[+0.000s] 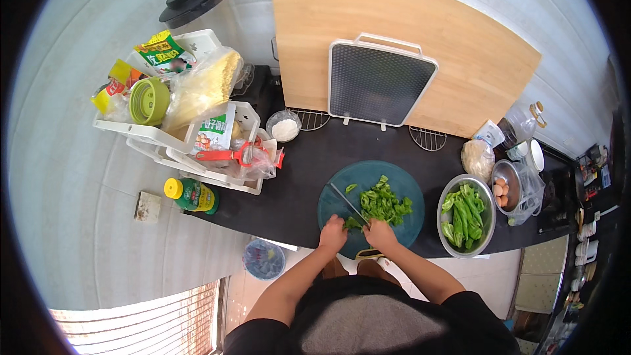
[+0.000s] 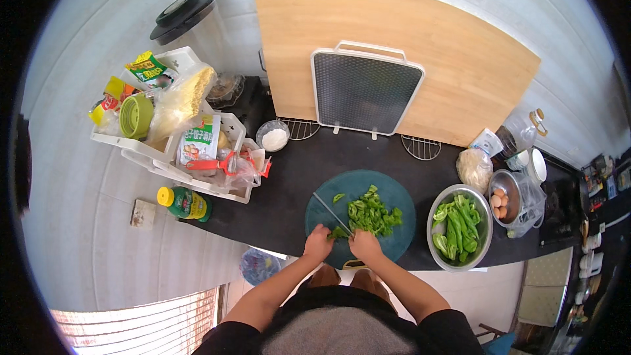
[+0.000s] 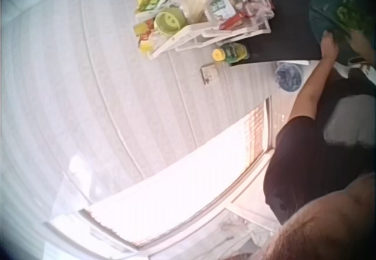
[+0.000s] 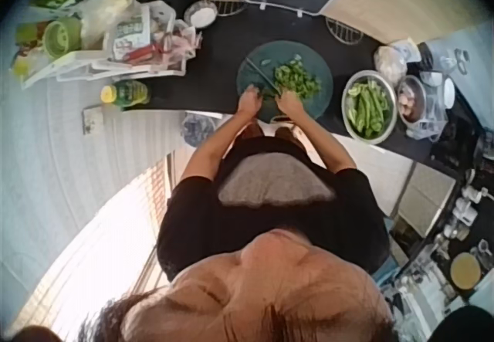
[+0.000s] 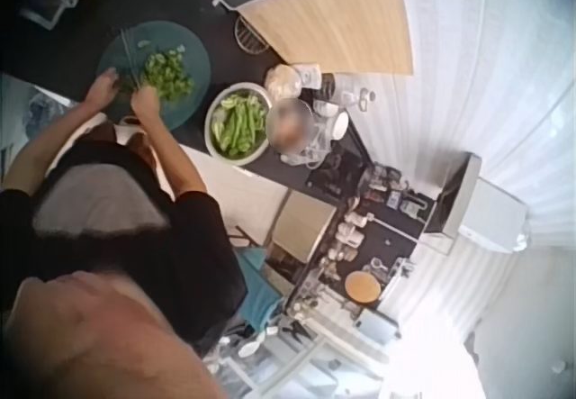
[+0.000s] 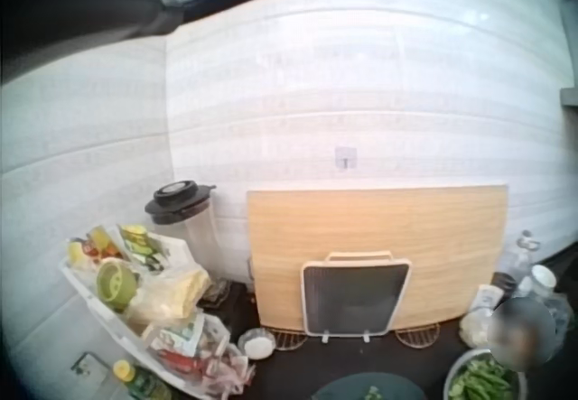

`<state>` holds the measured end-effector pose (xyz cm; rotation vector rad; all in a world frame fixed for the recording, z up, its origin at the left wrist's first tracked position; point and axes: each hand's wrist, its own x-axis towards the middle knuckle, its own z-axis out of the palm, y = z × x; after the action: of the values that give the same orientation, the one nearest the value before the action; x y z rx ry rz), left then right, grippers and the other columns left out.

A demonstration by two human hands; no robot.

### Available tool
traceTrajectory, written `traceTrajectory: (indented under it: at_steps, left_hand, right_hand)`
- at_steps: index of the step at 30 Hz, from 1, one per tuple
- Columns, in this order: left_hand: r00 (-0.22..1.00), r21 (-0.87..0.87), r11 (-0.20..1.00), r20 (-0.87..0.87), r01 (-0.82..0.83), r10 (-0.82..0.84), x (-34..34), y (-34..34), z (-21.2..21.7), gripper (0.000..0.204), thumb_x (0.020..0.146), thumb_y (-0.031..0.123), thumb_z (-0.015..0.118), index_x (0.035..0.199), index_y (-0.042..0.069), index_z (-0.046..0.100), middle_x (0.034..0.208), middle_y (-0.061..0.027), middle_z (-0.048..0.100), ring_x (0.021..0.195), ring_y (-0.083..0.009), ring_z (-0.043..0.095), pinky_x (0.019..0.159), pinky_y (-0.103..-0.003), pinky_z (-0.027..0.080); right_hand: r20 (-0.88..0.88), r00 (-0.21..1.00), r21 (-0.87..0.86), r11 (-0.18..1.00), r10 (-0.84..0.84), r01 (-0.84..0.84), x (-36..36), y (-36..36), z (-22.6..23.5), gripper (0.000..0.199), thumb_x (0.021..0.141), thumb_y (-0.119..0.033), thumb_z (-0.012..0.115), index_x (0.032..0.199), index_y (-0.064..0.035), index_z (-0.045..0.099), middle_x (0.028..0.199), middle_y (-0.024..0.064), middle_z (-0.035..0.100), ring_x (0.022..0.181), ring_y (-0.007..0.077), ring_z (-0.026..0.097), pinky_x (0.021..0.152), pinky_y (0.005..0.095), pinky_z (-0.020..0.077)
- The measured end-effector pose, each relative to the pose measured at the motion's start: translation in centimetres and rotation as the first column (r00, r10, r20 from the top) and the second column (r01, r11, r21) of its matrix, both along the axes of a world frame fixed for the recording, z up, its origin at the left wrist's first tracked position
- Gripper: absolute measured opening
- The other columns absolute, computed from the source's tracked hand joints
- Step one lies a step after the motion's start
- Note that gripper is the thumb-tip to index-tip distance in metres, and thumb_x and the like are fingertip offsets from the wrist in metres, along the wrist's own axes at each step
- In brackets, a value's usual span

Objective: The person stands at a kitchen counter and chops green vegetables, likely bitter melon, into small pieces using a knife on a blue cutting board. The chopped pieces are periodically transferred into a metal bowl. The person handles the vegetables one at a time, slicing them methodically.

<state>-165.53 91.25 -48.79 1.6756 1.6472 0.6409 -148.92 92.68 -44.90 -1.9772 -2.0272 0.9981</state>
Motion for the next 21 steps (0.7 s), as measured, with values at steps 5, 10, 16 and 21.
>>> traceTrajectory:
  at_steps: [5,10,16,21]
  left_hand:
    - [1.0,-0.011,1.0,-0.005,-0.003,0.003,0.4,0.4,-0.1,0.012,0.069,0.005,0.064,0.077,0.0,0.056,0.091,-0.0181,0.053,0.085,-0.0385,0.055,0.074,-0.045,0.047]
    - [0.999,0.058,0.998,0.042,0.006,-0.008,0.6,0.1,-1.1,0.012,0.07,0.005,0.063,0.079,0.0,0.057,0.089,-0.0182,0.054,0.085,-0.0383,0.056,0.074,-0.045,0.047]
    - [0.999,0.034,0.999,-0.028,0.033,-0.032,0.5,-0.7,-2.2,0.01,0.072,0.005,0.06,0.081,0.0,0.058,0.089,-0.017,0.053,0.089,-0.0362,0.054,0.075,-0.044,0.047]
    - [1.0,0.136,0.991,-0.006,-0.008,0.009,-0.1,-1.3,-0.9,0.018,0.073,0.004,0.06,0.091,0.0,0.062,0.096,-0.0177,0.055,0.09,-0.0352,0.055,0.078,-0.04,0.047]
  right_hand:
    - [0.108,0.988,-0.075,0.992,0.109,-0.101,0.4,-1.3,2.5,0.021,0.079,-0.02,0.055,0.076,0.0012,0.059,0.073,0.024,0.061,0.071,0.0416,0.059,0.066,0.0478,0.0481]
    - [0.128,0.977,-0.118,0.981,0.172,-0.157,-0.1,-1.2,-0.3,0.019,0.077,-0.016,0.052,0.076,0.0013,0.059,0.074,0.0254,0.061,0.072,0.0408,0.06,0.067,0.0467,0.0491]
    - [0.128,0.986,0.027,0.994,0.103,-0.108,-2.5,-0.3,-2.1,0.014,0.076,-0.012,0.054,0.074,0.0014,0.058,0.069,0.0252,0.06,0.07,0.0406,0.061,0.065,0.0466,0.0494]
    - [0.02,0.999,0.075,0.996,-0.049,0.047,-2.9,0.7,-2.2,0.018,0.078,-0.016,0.056,0.073,0.0015,0.057,0.068,0.0239,0.06,0.069,0.0408,0.06,0.064,0.0463,0.049]
